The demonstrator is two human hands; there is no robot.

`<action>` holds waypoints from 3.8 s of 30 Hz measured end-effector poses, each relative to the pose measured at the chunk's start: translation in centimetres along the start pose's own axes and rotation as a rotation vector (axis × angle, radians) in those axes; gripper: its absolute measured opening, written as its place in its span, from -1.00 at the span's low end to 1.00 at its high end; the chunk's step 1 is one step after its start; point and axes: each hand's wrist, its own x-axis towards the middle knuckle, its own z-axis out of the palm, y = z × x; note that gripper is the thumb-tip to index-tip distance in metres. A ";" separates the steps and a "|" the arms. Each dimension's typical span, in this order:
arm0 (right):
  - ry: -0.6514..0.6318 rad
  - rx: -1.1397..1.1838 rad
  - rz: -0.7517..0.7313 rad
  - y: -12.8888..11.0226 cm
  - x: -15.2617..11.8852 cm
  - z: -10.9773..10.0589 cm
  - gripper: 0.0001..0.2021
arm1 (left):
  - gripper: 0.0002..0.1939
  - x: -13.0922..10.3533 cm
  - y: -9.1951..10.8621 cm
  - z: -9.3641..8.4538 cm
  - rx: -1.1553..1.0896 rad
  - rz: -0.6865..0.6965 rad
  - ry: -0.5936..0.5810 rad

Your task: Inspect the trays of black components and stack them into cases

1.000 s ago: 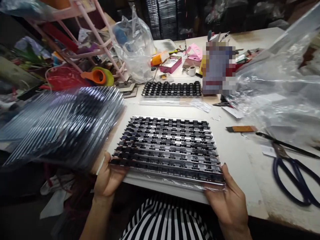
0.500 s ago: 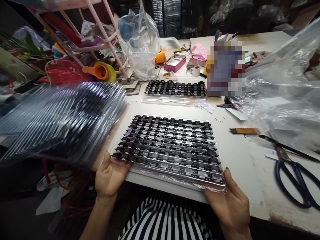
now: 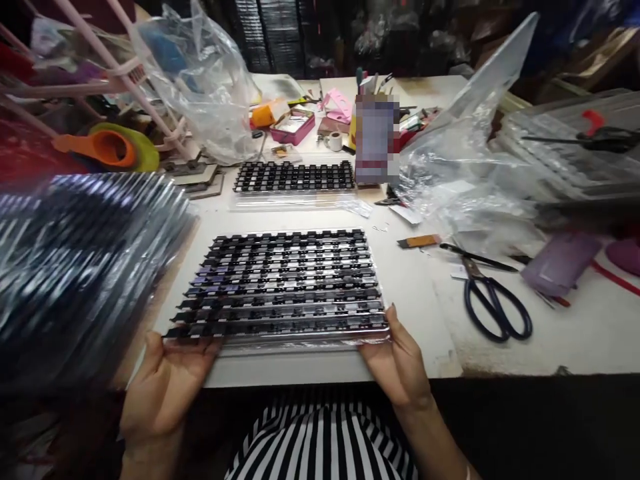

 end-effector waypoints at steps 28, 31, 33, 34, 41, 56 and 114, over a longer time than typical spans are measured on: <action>-0.212 0.016 -0.029 -0.4 0.3 0.0 -0.70 | -0.63 -0.5 -1.6 2.3 0.443 0.165 0.163; -0.211 0.008 -0.034 -0.4 0.2 0.1 -0.70 | -0.62 -0.6 -1.7 2.4 0.452 0.169 0.154; -0.219 0.006 -0.032 -0.5 0.2 0.1 -0.69 | -0.62 -0.6 -1.7 2.3 0.455 0.171 0.149; -0.223 0.004 -0.030 -0.5 0.2 0.0 -0.69 | -0.62 -0.6 -1.7 2.3 0.459 0.175 0.146; -0.229 -0.002 -0.033 -0.5 0.2 0.0 -0.70 | -0.62 -0.6 -1.9 2.4 0.480 0.181 0.121; -0.193 -0.006 -0.092 -0.8 -0.4 -0.1 -0.61 | -0.54 -0.5 -0.1 1.4 0.248 -0.103 0.083; -0.074 -0.448 -0.184 -1.8 -0.3 -2.8 -0.82 | -0.62 -1.1 -0.5 0.6 0.219 -0.017 0.014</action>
